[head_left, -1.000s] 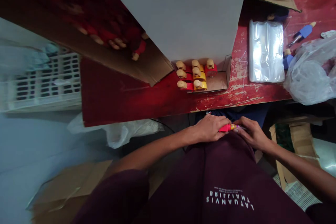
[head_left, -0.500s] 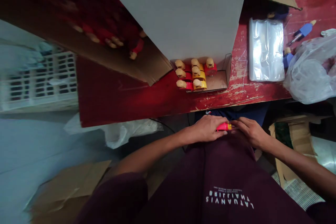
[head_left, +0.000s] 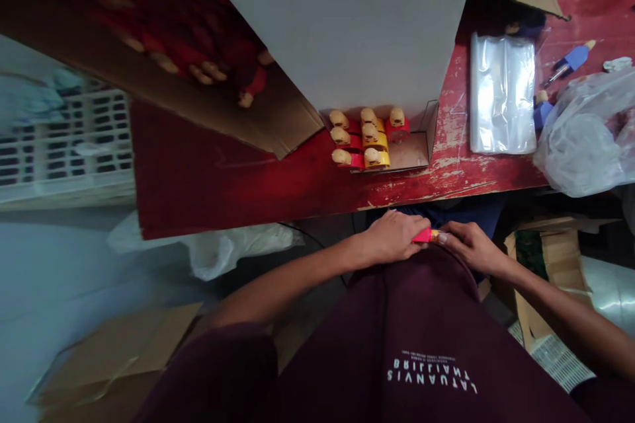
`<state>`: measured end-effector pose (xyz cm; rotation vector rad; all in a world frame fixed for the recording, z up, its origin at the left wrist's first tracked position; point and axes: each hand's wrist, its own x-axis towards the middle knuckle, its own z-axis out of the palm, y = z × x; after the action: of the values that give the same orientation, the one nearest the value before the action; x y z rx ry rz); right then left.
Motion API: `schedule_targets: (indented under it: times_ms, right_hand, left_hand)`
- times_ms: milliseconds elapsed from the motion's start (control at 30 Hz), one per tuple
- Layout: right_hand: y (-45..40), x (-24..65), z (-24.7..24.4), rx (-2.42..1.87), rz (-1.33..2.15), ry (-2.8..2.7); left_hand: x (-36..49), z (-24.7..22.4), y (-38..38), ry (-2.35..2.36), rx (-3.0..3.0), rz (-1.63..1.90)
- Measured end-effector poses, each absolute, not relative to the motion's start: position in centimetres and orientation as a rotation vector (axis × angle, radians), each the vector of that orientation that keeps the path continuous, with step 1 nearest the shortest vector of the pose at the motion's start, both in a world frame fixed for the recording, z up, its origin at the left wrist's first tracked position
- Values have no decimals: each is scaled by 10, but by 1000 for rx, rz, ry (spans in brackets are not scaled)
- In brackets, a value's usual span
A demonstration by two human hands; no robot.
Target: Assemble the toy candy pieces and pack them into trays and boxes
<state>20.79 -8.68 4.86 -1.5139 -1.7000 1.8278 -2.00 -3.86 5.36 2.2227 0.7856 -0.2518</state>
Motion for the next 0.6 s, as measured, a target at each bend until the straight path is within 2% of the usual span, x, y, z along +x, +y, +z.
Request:
schedule_targets:
  times_ms: [100, 167, 233, 300, 400, 500, 600]
  right_hand:
    - [-88, 209, 43, -1589, 2281, -1179]
    - [-86, 212, 43, -1623, 2384, -974]
    - [-83, 217, 45, -1655, 2328, -887]
    - [-81, 222, 47, -1663, 2176, -812]
    - [-84, 223, 46, -1611, 1955, -667]
    - [-90, 214, 41, -1551, 1913, -621]
    - [-95, 204, 36, -1588, 1866, -937]
  left_hand:
    - [-16, 56, -45, 757, 2335, -257]
    - [-14, 54, -48, 769, 2365, -205]
    - [-15, 49, -49, 863, 2394, -7]
    - [-17, 45, -51, 1052, 2357, 341]
    - [-13, 41, -59, 1337, 1991, 800]
    - [7, 34, -66, 1265, 1518, 851]
    - [30, 23, -66, 1023, 1253, 805]
